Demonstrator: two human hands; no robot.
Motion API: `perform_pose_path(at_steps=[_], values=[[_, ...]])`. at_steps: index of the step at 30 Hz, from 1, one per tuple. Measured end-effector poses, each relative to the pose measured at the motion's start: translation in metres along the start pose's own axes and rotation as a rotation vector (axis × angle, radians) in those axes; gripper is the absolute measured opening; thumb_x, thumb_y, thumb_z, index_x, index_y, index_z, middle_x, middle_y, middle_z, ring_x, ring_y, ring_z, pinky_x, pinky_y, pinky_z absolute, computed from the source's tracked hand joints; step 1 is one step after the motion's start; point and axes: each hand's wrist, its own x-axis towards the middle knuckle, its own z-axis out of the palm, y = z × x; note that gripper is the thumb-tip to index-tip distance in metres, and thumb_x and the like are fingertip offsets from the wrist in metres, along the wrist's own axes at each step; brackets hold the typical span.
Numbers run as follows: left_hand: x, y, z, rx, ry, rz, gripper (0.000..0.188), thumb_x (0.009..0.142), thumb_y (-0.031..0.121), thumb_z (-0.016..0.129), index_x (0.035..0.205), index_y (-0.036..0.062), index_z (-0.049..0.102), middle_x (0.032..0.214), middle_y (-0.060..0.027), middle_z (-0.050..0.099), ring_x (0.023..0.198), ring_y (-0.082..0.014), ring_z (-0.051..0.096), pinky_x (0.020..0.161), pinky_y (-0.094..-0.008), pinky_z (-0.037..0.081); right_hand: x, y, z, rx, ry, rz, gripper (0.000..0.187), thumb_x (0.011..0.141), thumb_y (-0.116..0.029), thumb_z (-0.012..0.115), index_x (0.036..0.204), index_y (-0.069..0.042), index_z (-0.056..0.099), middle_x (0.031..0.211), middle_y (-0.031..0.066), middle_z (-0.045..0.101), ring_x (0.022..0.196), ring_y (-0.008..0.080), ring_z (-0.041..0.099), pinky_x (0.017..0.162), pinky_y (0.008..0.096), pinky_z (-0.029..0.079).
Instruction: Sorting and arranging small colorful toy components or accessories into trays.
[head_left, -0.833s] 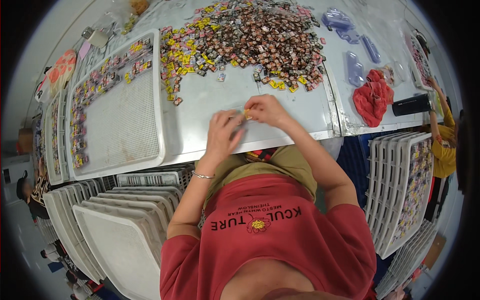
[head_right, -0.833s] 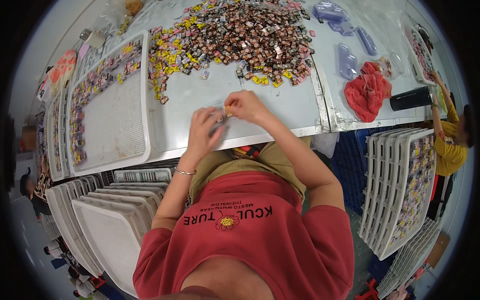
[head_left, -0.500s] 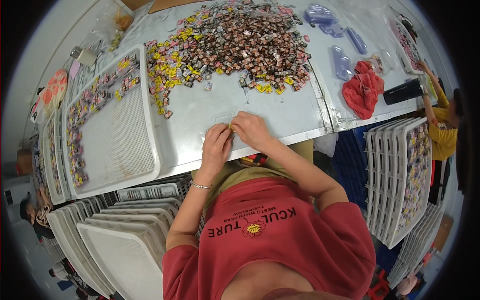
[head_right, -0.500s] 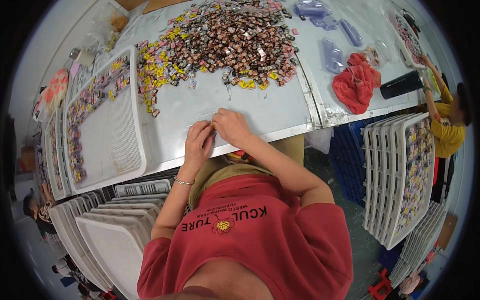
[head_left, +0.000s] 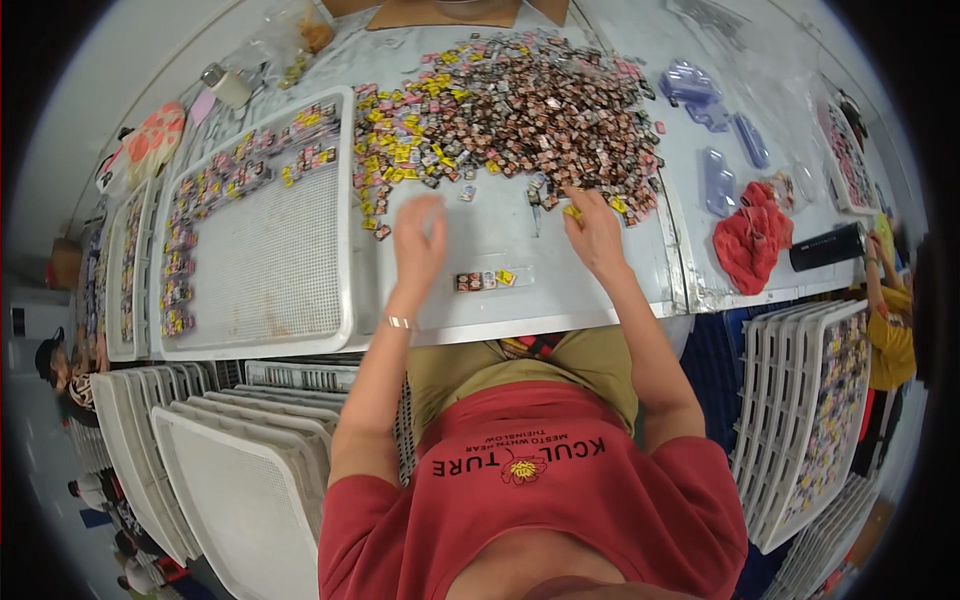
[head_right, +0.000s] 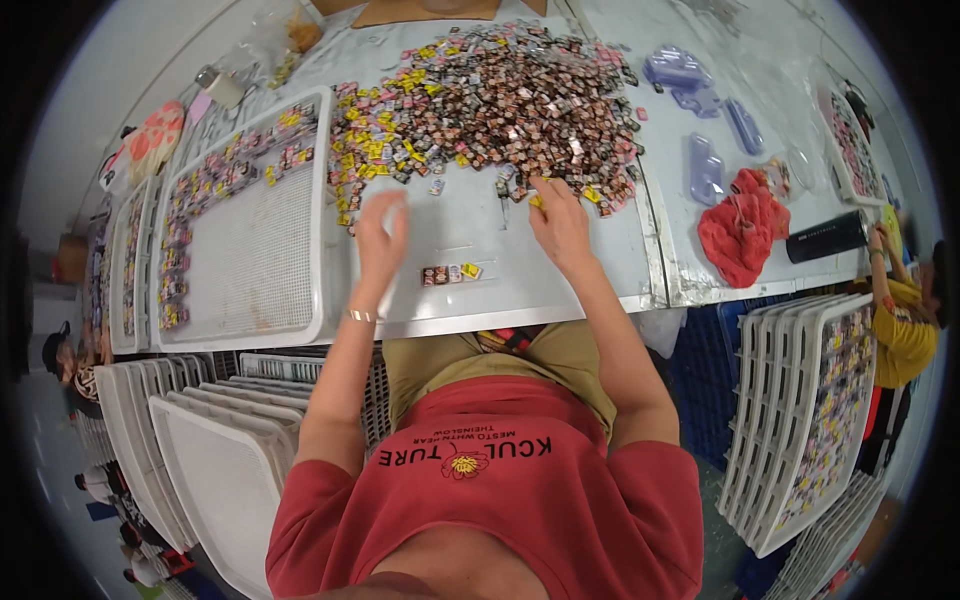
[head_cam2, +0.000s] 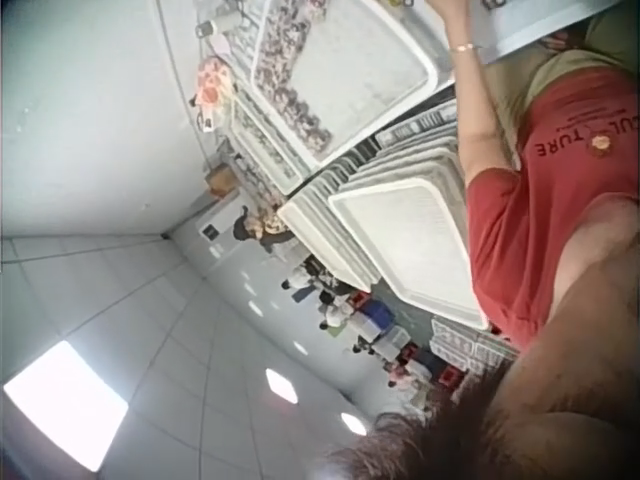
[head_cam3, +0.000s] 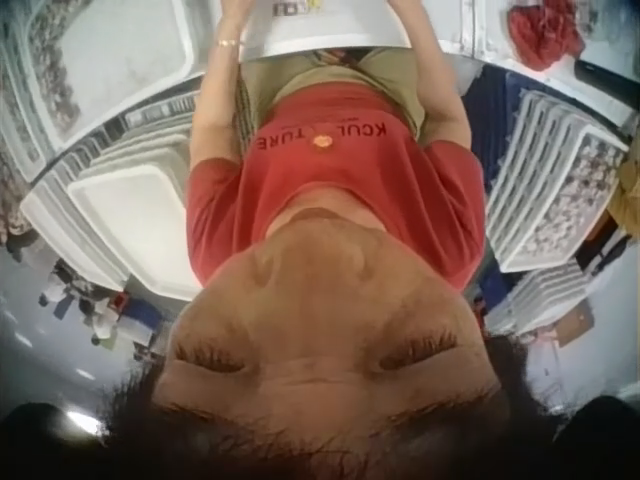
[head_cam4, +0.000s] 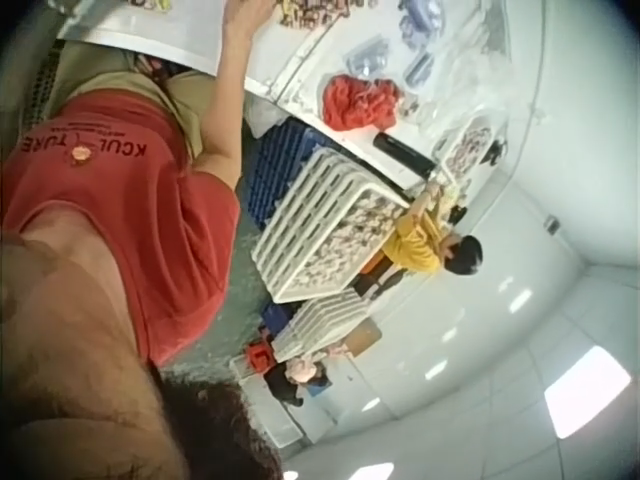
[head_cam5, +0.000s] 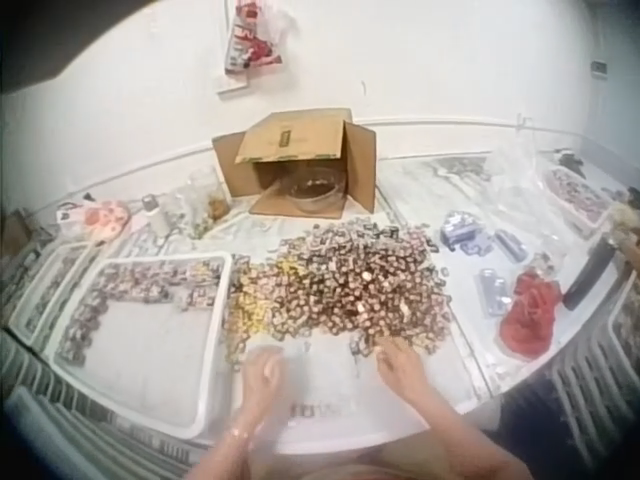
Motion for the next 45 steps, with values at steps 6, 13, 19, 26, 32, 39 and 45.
perform_pose_path(at_steps=[6, 13, 19, 26, 32, 39, 45], values=[[0.068, -0.097, 0.007, 0.596, -0.101, -0.185, 0.017, 0.079, 0.014, 0.062, 0.091, 0.0023, 0.064, 0.092, -0.0172, 0.061, 0.087, -0.0349, 0.057, 0.076, -0.0454, 0.046, -0.029, 0.006, 0.011, 0.296, 0.017, 0.066, 0.022, 0.078, 0.002, 0.061, 0.1, -0.001, 0.062, 0.084, 0.0098, 0.052, 0.062, 0.0145, 0.051, 0.053, 0.0246, 0.041], [0.078, -0.074, 0.034, 0.405, -0.172, -0.264, 0.018, 0.075, 0.018, 0.066, 0.086, 0.0048, 0.065, 0.087, -0.0127, 0.064, 0.082, -0.0334, 0.06, 0.072, -0.0455, 0.048, -0.026, 0.013, 0.015, 0.346, 0.084, 0.149, 0.019, 0.078, 0.001, 0.061, 0.097, 0.001, 0.062, 0.079, 0.0064, 0.05, 0.057, 0.01, 0.045, 0.05, 0.0231, 0.039], [0.133, -0.102, 0.031, 0.254, 0.035, -0.165, 0.016, 0.077, 0.011, 0.06, 0.089, 0.0025, 0.067, 0.082, -0.018, 0.066, 0.078, -0.0351, 0.063, 0.071, -0.0424, 0.05, -0.023, 0.008, 0.013, 0.333, 0.155, 0.16, 0.017, 0.075, 0.001, 0.062, 0.092, 0.0, 0.063, 0.075, 0.0088, 0.051, 0.053, 0.0162, 0.046, 0.049, 0.0282, 0.039], [0.184, -0.13, 0.059, 0.447, 0.006, -0.095, 0.021, 0.08, 0.01, 0.055, 0.097, 0.0064, 0.066, 0.094, -0.0174, 0.064, 0.086, -0.0378, 0.06, 0.076, -0.0468, 0.048, -0.028, 0.004, 0.011, 0.329, 0.157, 0.18, 0.018, 0.075, 0.002, 0.062, 0.093, 0.001, 0.062, 0.078, 0.0087, 0.052, 0.053, 0.0151, 0.046, 0.047, 0.0272, 0.038], [0.195, -0.122, 0.075, 0.615, -0.203, -0.075, 0.017, 0.076, 0.007, 0.055, 0.09, 0.0051, 0.064, 0.097, -0.0166, 0.062, 0.089, -0.0368, 0.058, 0.077, -0.0464, 0.047, -0.029, 0.002, 0.011, 0.3, 0.139, 0.216, 0.019, 0.075, 0.001, 0.062, 0.093, 0.001, 0.062, 0.078, 0.0088, 0.052, 0.053, 0.0157, 0.047, 0.048, 0.0277, 0.039], [0.16, -0.099, 0.058, 0.532, 0.032, 0.287, 0.01, 0.079, 0.01, 0.06, 0.081, 0.001, 0.062, 0.086, -0.016, 0.062, 0.08, -0.0336, 0.059, 0.069, -0.0412, 0.048, -0.015, 0.014, 0.018, 0.299, 0.159, 0.174, 0.017, 0.075, 0.0, 0.061, 0.092, 0.0, 0.061, 0.075, 0.0079, 0.052, 0.05, 0.0143, 0.047, 0.047, 0.0268, 0.038], [0.073, -0.045, 0.017, -0.416, -0.124, -0.301, 0.025, 0.087, 0.024, 0.063, 0.095, 0.0004, 0.064, 0.088, -0.0047, 0.066, 0.074, -0.0087, 0.057, 0.062, -0.0232, 0.044, -0.023, 0.011, 0.015, 0.65, -0.089, 0.541, 0.016, 0.082, -0.007, 0.063, 0.096, -0.003, 0.056, 0.075, 0.0013, 0.06, 0.064, 0.0051, 0.057, 0.05, 0.0205, 0.044]])
